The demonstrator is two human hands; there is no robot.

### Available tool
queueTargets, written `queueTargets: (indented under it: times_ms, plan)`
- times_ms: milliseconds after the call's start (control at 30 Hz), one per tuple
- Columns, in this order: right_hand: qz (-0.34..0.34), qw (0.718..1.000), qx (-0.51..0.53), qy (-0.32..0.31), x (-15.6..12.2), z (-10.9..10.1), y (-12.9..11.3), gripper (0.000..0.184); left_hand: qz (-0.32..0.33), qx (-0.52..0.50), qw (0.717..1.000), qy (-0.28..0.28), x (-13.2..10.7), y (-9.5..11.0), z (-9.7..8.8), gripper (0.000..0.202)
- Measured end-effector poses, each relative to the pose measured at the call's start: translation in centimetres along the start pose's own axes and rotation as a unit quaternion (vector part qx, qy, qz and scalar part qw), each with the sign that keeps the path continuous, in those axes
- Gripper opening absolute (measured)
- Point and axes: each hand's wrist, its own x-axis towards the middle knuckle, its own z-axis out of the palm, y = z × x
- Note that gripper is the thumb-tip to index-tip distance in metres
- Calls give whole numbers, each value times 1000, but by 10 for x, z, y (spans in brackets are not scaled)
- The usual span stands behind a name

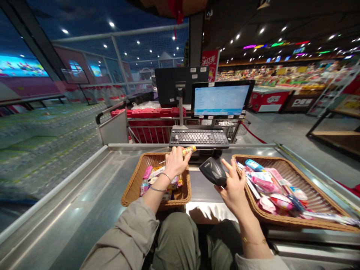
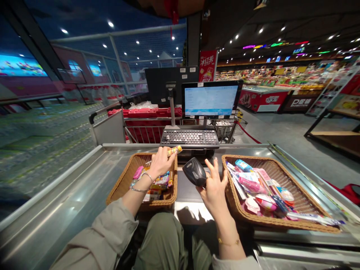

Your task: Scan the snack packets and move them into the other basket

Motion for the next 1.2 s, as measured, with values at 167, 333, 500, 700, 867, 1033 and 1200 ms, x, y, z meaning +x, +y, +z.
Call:
queueTargets:
  times_ms: [167,333,500,700,867,1033,1200]
  plan:
    - [-2,1000,1,2,0,0,1,17,-30,-86,996,-24,4,-2,7,39]
    - [-3,1000,4,11,0,-1,0,15,-32,-123,992,-8,8,-5,16,31]
    - [-5,1000,-7,9,2,-4,-2,18,3,-97,995,20,3,-5,19,27]
    - [-5,999,-38,2,3,-5,-4,23,61,12,995,76,0,-6,22,22]
    - [0,998,-58,-6,3,-6,-10,19,74,54,990,104,-1,-5,20,24]
    - [8,998,-64,-7,3,-6,-12,20,70,45,990,116,-3,-4,21,27]
    - [9,998,-67,-8,3,-6,-13,22,68,46,990,118,-2,-5,22,29]
